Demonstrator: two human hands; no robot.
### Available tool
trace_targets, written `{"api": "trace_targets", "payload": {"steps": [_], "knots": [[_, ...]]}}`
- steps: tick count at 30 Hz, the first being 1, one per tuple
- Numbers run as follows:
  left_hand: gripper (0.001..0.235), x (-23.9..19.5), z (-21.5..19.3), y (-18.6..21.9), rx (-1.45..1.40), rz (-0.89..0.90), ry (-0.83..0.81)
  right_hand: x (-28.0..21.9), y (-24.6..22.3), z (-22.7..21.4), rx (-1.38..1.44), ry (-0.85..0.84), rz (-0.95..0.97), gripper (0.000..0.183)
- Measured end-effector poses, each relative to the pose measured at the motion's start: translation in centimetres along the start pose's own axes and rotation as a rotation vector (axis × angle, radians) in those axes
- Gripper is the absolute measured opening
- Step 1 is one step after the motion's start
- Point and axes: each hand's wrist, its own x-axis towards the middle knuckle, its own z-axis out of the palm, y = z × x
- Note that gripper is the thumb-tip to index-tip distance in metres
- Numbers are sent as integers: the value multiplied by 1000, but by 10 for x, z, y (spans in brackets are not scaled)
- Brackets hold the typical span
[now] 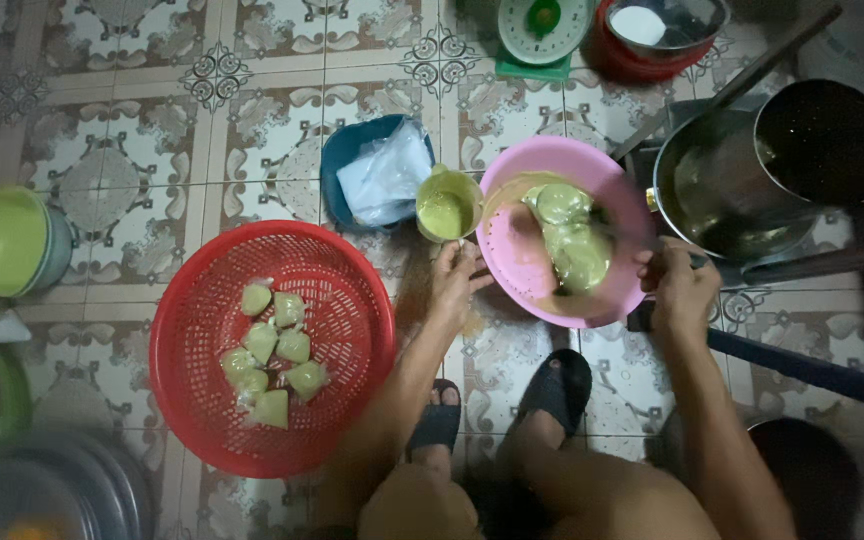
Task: The person uses a ladle to scoop a green paste from a pink basin into a small yellow cup, then pours the paste from the cup into individual clear plastic bags, tying each bag once filled.
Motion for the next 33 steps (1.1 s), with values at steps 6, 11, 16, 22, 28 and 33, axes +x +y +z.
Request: {"api": "trace_targets", "payload": {"steps": [6, 11, 16, 22, 28, 33], "knots": [[26, -6, 1, 5, -1, -5, 4, -9, -41, 5, -73, -76, 9, 17], [23, -8, 3, 9, -7, 11, -6, -28, -88, 22, -145, -107, 73, 18], [19, 1, -1, -4, -36, 39, -47, -34, -108, 28, -177, -130, 13, 19], [22, -4, 4, 3, 10, -24, 15, -54, -149, 43, -252, -193, 21, 22], [21, -3, 8, -1, -29, -18, 35, -48, -144, 52, -225, -251, -63, 28], [26, -5, 12, -2, -7, -8, 37, -83, -147, 78, -160, -320, -394, 20]]}}
